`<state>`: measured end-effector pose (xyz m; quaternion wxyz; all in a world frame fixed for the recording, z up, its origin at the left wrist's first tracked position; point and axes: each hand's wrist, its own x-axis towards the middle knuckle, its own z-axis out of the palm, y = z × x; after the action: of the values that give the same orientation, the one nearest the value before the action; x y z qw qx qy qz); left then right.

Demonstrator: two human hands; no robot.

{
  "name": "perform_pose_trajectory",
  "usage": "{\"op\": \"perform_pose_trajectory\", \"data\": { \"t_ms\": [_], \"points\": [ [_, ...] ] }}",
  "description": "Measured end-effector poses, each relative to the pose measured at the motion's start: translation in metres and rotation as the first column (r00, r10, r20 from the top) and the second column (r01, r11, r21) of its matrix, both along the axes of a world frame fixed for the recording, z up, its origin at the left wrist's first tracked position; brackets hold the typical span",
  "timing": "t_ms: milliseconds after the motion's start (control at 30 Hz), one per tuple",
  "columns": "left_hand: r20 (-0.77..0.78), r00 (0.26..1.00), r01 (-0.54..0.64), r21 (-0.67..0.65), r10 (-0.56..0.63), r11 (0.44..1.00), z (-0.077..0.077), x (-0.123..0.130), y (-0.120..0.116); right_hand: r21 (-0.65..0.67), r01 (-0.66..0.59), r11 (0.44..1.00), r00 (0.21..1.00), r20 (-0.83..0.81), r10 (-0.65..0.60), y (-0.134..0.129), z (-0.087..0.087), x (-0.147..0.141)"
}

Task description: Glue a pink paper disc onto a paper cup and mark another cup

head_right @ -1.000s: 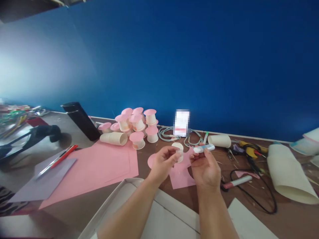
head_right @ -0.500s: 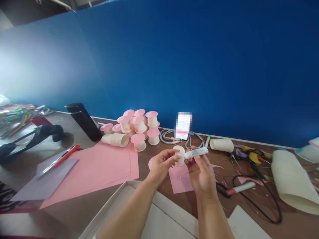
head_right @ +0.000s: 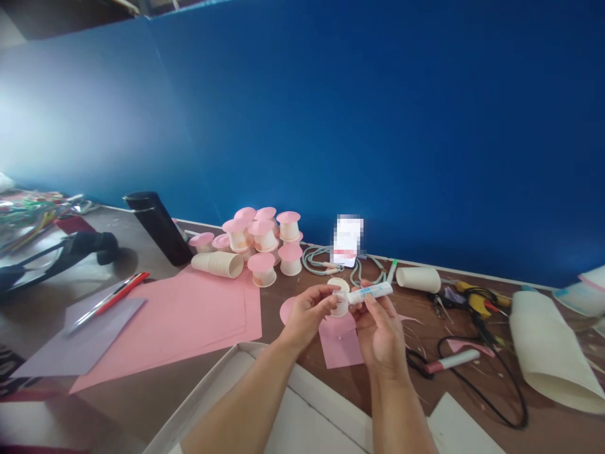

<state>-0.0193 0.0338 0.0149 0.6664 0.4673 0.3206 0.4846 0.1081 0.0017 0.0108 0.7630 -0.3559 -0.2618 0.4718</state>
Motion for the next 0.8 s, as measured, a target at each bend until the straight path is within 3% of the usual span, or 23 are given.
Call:
{"op": "perform_pose_trajectory", "data": {
  "t_ms": [200, 500, 800],
  "points": [
    [0.023, 1.0, 0.018, -0.004, -0.018, 1.0, -0.0034, 0.0006, 0.0015, -0.004, -0.004, 1.0, 1.0, -0.025, 0.004, 0.0006, -0.0004, 0.0],
    [0.003, 1.0, -0.003, -0.02, 0.003, 1.0, 0.0046, -0.0005, -0.0019, -0.012, 0.002, 1.0, 1.0, -0.003, -0.002, 0.0011, -0.0025, -0.0002],
    [0.065, 0.998, 0.023, -0.038, -0.021, 0.999, -0.0013, 0.0021, 0.0001, -0.01, -0.002, 1.0, 1.0, -0.012, 0.001, 0.0025, -0.0043, 0.0]
  ]
}}
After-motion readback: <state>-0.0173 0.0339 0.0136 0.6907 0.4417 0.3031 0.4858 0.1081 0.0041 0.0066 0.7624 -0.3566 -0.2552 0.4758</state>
